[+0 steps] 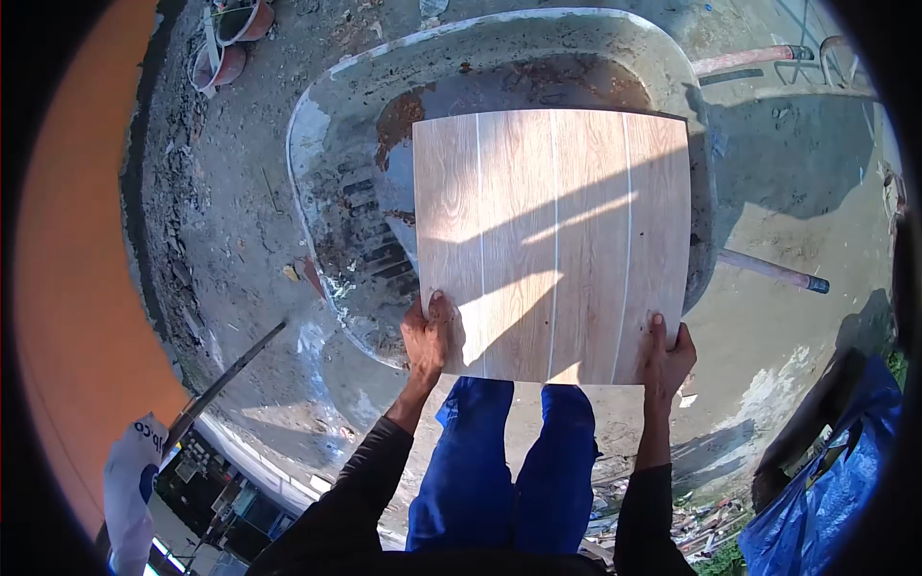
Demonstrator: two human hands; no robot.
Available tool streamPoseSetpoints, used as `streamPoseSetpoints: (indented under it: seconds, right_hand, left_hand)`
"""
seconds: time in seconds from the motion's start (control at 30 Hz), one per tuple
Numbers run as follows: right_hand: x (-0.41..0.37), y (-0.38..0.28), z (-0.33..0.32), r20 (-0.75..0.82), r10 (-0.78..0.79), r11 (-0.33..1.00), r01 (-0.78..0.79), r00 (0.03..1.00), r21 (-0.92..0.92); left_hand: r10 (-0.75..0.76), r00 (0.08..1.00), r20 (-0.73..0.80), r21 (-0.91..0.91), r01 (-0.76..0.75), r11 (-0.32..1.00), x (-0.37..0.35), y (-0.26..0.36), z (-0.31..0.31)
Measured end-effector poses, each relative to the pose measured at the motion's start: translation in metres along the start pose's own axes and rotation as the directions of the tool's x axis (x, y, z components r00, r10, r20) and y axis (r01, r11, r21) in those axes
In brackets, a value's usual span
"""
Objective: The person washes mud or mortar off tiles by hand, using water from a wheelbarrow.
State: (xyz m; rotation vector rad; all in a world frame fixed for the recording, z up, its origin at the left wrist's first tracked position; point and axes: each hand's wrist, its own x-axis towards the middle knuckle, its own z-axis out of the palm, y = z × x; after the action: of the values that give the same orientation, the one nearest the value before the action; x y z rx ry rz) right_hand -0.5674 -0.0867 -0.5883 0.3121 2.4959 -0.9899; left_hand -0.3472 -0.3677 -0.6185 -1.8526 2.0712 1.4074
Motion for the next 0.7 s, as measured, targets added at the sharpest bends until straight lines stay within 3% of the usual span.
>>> streamPoseSetpoints:
  seconds: [0.07, 0.13, 0.2, 0.33, 0.43, 0.53, 0.6, 0.67, 0.7]
  right_hand:
    - [0.042, 0.003, 0.047, -0.003, -0.062, 0.998, 0.062, 0.998, -0.024]
    - [0.068, -0.001, 0.082, 0.008, -0.069, 0.997, 0.069, 0.998, -0.028]
    - [0.092, -0.007, 0.111, 0.024, -0.080, 0.996, 0.081, 0.997, -0.038]
    - [0.126, 0.004, 0.146, -0.003, -0.172, 0.978, 0.170, 0.985, -0.120]
    - [0.155, 0.040, 0.169, 0.000, -0.193, 0.972, 0.191, 0.981, -0.137]
    - [0.163, 0.045, 0.172, -0.010, -0.218, 0.968, 0.215, 0.976, -0.130]
    - [0.163, 0.048, 0.175, -0.017, -0.231, 0.965, 0.227, 0.973, -0.130]
    - [0.169, 0.059, 0.178, 0.006, -0.251, 0.945, 0.247, 0.968, -0.213]
    - [0.170, 0.061, 0.177, 0.000, -0.249, 0.947, 0.243, 0.969, -0.211]
  left_hand:
    - [0.013, 0.997, -0.071, -0.099, -0.020, 0.995, 0.044, -0.009, 0.014]
    - [0.158, 0.972, -0.176, -0.069, -0.172, 0.983, 0.079, -0.026, 0.026]
    - [0.080, 0.981, -0.179, -0.101, -0.099, 0.990, 0.107, -0.041, 0.040]
    - [0.083, 0.978, -0.190, -0.148, -0.112, 0.983, 0.141, -0.054, 0.066]
    - [0.055, 0.964, -0.259, -0.041, -0.068, 0.997, 0.159, -0.083, 0.092]
    - [0.031, 0.975, -0.218, -0.198, -0.076, 0.977, 0.160, -0.085, 0.108]
    - [-0.003, 0.962, -0.273, -0.079, -0.020, 0.997, 0.163, -0.098, 0.114]
    - [-0.016, 0.976, -0.219, -0.111, -0.008, 0.994, 0.163, -0.108, 0.117]
    - [-0.093, 0.975, -0.202, 0.015, 0.098, 0.995, 0.167, -0.127, 0.124]
